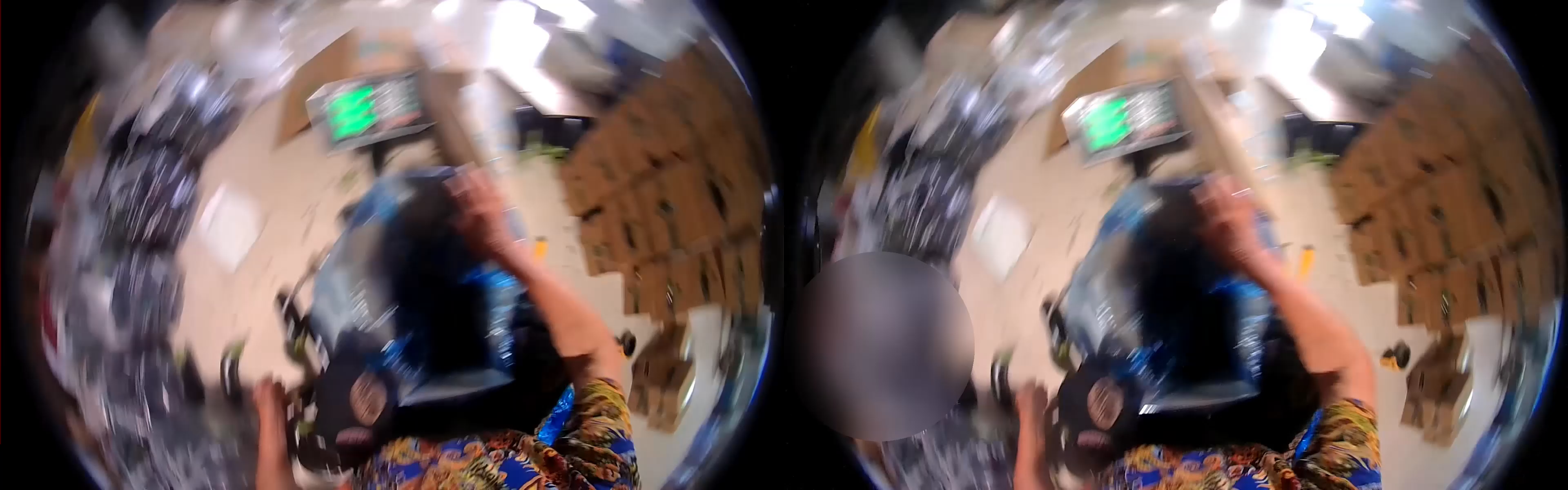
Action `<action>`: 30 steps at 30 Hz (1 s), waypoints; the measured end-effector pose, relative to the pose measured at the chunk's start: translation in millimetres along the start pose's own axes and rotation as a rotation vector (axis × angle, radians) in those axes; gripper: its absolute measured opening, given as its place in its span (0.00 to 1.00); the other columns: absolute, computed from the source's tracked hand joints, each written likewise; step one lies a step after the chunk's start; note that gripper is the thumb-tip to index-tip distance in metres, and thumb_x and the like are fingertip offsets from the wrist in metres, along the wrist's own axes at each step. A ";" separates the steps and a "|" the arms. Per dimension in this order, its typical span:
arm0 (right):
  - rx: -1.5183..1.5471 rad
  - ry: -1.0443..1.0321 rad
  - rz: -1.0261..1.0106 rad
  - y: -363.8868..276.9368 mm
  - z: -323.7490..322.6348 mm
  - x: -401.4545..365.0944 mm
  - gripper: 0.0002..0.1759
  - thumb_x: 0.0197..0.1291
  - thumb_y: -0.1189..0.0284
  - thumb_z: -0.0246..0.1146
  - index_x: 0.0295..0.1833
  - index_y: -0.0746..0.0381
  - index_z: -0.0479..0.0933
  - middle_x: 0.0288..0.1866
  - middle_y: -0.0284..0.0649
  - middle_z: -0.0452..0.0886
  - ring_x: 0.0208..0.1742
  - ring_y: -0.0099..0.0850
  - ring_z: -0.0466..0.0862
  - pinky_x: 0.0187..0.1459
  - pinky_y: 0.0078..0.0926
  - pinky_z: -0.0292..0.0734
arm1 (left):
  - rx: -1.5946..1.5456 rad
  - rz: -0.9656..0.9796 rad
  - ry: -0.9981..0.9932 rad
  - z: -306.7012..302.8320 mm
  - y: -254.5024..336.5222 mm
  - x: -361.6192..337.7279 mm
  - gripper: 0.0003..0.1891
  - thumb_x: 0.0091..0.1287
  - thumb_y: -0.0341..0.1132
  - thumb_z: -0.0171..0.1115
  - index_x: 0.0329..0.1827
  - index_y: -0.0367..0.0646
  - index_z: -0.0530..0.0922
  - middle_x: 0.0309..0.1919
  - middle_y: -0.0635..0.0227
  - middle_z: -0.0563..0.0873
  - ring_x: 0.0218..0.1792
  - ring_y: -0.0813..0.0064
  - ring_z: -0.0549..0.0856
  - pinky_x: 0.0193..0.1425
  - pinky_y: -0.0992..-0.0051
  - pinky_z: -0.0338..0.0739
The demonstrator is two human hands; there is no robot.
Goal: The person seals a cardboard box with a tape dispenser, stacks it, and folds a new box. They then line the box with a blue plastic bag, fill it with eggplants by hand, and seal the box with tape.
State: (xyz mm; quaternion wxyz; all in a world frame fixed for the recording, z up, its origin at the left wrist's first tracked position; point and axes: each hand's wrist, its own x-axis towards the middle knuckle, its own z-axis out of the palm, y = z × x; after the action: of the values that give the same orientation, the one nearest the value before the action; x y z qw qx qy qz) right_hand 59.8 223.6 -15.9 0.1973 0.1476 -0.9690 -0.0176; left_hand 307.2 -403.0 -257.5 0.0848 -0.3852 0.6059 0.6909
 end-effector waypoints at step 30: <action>-0.076 -0.035 -0.179 28.2 12.8 7.8 0.35 0.68 0.57 0.59 0.78 0.50 0.56 0.77 0.46 0.59 0.76 0.48 0.59 0.74 0.47 0.55 | 0.798 -0.047 -0.173 9.7 86.7 -92.6 0.41 0.45 0.46 0.77 0.65 0.40 0.73 0.47 0.55 0.85 0.47 0.63 0.86 0.55 0.67 0.79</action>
State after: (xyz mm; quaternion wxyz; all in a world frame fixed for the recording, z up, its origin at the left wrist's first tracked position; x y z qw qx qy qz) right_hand 40.1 248.0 -22.1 0.1833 0.2255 -0.9539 -0.0747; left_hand 316.2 -383.6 -132.1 0.2938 -0.2762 0.8082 0.4293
